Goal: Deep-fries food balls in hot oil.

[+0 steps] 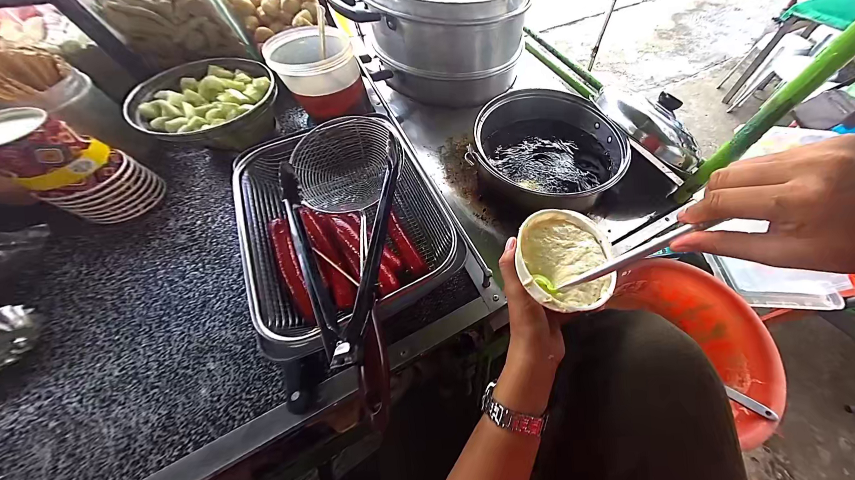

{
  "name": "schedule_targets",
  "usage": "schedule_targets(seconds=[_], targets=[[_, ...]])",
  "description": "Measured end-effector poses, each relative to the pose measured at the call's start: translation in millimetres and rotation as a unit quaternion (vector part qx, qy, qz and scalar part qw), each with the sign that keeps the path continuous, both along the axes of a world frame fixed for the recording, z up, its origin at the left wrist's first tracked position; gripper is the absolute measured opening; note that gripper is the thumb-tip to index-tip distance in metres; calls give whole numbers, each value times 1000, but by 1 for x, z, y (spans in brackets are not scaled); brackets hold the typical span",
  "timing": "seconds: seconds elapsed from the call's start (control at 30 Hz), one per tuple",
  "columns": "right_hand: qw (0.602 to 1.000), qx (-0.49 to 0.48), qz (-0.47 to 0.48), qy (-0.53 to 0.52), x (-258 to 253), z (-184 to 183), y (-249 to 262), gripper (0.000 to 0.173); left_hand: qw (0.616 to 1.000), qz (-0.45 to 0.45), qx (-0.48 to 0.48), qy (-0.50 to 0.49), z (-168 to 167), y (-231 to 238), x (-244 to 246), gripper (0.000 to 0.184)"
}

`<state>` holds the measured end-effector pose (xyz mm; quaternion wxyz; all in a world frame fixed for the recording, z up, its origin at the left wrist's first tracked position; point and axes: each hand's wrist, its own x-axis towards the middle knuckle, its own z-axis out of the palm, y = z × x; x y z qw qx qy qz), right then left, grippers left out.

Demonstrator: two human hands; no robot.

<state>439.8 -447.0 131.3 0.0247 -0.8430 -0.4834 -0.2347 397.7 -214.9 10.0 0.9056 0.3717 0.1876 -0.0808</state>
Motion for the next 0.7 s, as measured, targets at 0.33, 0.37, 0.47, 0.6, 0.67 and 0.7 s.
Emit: schedule_targets(seconds=[0.33, 0.37, 0.47, 0.6, 0.67, 0.7], targets=[[797, 227, -185, 528, -2, -20, -15, 20, 994, 42, 84, -53, -14, -3, 0, 53], [729, 266, -212, 593, 2, -23, -18, 25, 994, 44, 87, -52, -14, -3, 0, 53], [624, 348, -293, 635, 26, -36, -27, 33, 995, 42, 77, -49, -15, -5, 0, 54], [824, 208, -395, 349, 59, -60, -31, 27, 999, 22, 47, -18, -10, -9, -3, 57], [914, 123, -348, 169, 60, -70, -30, 31, 999, 18, 35, -8, -7, -9, -4, 58], [944, 87, -306, 84, 60, -74, -29, 31, 999, 19, 31, -8, -7, -8, -4, 59]])
